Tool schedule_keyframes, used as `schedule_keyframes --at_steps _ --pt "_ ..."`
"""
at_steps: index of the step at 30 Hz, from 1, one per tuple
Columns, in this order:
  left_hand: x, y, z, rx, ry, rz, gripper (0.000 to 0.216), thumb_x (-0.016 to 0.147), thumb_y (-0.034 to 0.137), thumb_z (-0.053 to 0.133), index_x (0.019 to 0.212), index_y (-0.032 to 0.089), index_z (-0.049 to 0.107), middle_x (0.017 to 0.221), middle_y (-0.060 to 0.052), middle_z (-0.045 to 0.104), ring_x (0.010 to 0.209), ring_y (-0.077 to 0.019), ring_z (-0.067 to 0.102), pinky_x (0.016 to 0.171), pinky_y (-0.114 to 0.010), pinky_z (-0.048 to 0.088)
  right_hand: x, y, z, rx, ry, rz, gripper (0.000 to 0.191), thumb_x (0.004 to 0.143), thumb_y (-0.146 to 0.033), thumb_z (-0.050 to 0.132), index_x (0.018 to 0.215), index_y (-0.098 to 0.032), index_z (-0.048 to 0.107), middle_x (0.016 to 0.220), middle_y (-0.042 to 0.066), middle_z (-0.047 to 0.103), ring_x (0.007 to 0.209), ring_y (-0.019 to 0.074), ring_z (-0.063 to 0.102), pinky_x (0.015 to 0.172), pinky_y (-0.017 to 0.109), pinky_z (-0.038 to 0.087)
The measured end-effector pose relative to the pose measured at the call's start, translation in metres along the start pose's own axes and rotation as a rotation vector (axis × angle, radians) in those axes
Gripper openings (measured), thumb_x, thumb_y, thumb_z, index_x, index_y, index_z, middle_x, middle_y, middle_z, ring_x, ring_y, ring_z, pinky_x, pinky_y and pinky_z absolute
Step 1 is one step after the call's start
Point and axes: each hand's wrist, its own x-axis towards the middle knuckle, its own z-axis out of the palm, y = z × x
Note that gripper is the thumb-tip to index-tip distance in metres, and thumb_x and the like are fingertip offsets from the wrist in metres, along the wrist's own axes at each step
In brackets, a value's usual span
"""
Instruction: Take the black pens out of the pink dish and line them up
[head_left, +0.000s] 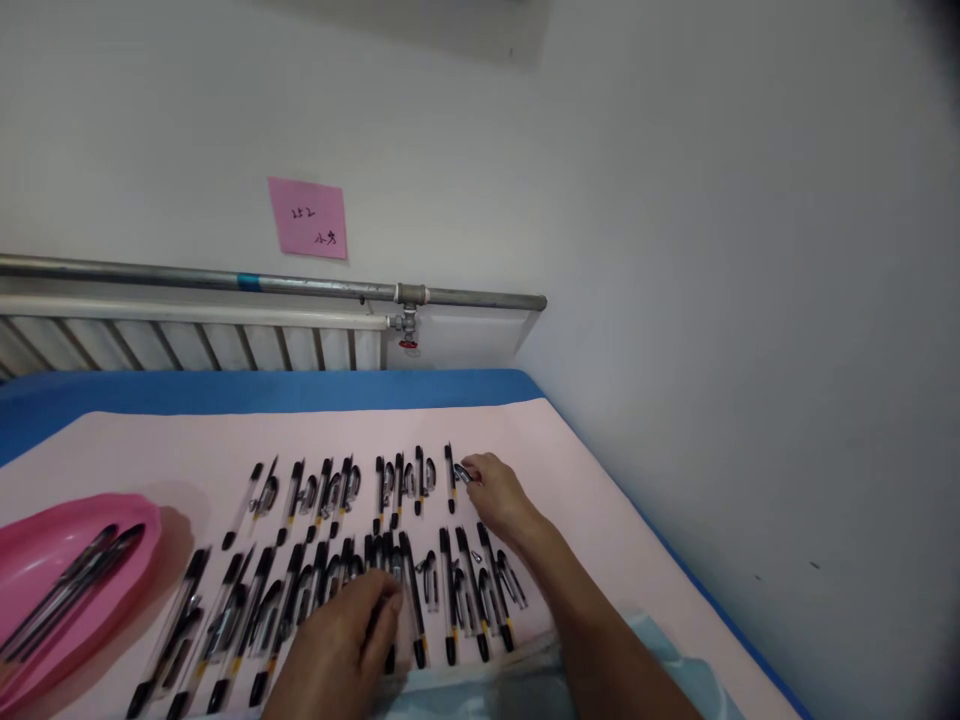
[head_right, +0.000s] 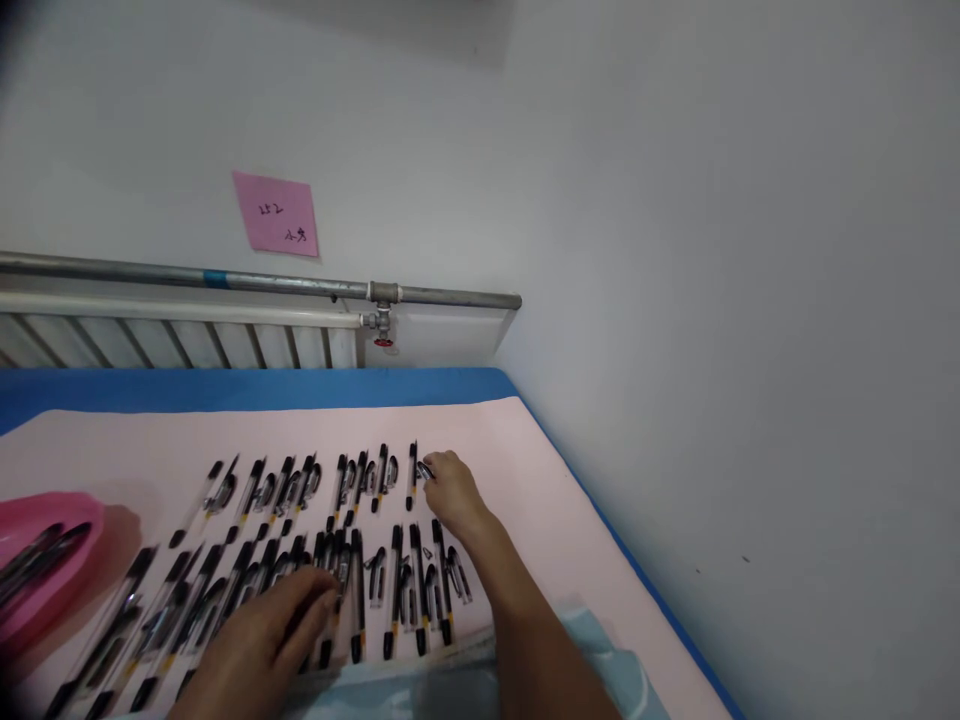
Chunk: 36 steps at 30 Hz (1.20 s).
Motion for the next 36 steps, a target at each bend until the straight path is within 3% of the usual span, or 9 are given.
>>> schedule_keyframes --at_steps 6,17,36 --pt "-0.001 0.000 0.000 -0.002 -0.013 -0.003 0.025 0.085 0.033 0.032 0.083 0.023 0.055 0.080 -0.002 0.063 0.074 -0.0165 0.058 0.066 -0.024 0.039 -0.001 0.000 -0.002 -0.037 0.012 -0.025 0.024 0.070 -0.010 0.047 0.088 -0.016 0.062 0.085 0.005 0.057 0.079 0.0143 0.051 0.069 0.021 0.035" --pt "0.002 -0.001 0.002 0.044 -0.083 -0.018 0.023 0.085 0.028 0.033 0.082 0.022 0.054 0.080 -0.002 0.063 0.074 -0.0156 0.058 0.066 -0.024 0.038 0.000 0.000 -0.001 -0.037 0.012 -0.013 0.017 0.073 -0.013 0.049 0.085 -0.017 0.060 0.082 0.003 0.058 0.072 0.0125 0.051 0.066 0.021 0.035" --pt "0.004 -0.003 0.002 0.067 -0.126 -0.017 0.023 0.085 0.027 0.032 0.084 0.023 0.054 0.083 -0.002 0.064 0.076 -0.0155 0.058 0.067 -0.023 0.038 0.000 0.001 0.012 -0.021 0.055 -0.173 0.030 0.069 -0.005 0.044 0.090 -0.017 0.061 0.086 0.005 0.060 0.079 0.0141 0.053 0.073 0.022 0.037"
